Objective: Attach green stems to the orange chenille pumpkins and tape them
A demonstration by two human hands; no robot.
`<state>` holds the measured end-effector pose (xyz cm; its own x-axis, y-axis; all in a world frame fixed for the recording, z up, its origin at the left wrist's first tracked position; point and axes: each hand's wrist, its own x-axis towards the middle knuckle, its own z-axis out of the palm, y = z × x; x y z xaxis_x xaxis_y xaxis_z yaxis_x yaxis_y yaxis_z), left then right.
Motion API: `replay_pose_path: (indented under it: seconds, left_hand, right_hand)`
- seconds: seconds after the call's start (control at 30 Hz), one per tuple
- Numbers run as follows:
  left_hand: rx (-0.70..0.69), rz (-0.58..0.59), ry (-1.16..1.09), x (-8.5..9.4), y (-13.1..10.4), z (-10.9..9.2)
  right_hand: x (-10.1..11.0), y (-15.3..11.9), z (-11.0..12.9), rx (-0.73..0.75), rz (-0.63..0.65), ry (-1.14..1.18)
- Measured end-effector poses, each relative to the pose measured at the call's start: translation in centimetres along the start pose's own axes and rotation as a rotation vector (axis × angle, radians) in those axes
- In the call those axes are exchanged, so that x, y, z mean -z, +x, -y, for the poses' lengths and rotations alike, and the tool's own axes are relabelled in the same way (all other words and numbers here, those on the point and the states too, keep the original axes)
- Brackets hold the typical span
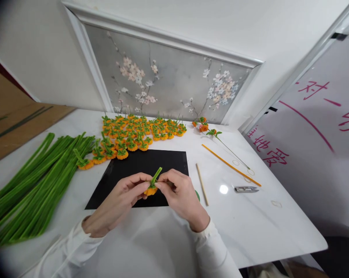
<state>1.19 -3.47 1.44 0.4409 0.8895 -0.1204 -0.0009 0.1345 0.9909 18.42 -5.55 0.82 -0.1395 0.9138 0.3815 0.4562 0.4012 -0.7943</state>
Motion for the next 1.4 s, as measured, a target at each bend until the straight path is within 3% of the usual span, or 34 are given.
replay_pose_path:
  seconds: [0.23, 0.47, 0.8, 0.9, 1.03, 1.17, 1.27, 1.4]
  left_hand:
    - [0.011, 0.023, -0.088, -0.2, -0.1, -0.5]
    - [0.073, 0.064, -0.194, -0.2, -0.2, -0.5]
    - [0.096, 0.082, -0.243, -0.3, -0.5, -0.8]
    - [0.044, 0.087, -0.216, -0.2, -0.6, -1.0]
    - [-0.128, 0.088, -0.086, -0.4, -0.5, -0.7]
    - [-0.249, -0.006, 0.123, -0.7, -0.4, 0.2]
    - [-0.288, -0.062, 0.250, -0.7, -0.5, 0.7]
    - [-0.293, -0.023, 0.282, -0.5, -0.6, 0.5]
  right_hand:
    - [-0.1, 0.0, 0.2, -0.041, 0.000, 0.041]
    - [0.1, -0.1, 0.0, 0.002, 0.102, 0.125]
    - [0.0, -0.1, 0.0, 0.050, 0.066, 0.119]
    - [0.0, -0.1, 0.2, 0.048, 0.049, 0.139]
    - [0.0, -0.1, 0.3, -0.005, -0.018, 0.139]
    - [-0.2, -0.1, 0.4, -0.037, -0.066, 0.164]
    - [-0.4, -0.1, 0.5, -0.051, -0.058, 0.191]
    - [-0.1, 0.1, 0.5, -0.034, -0.030, 0.226]
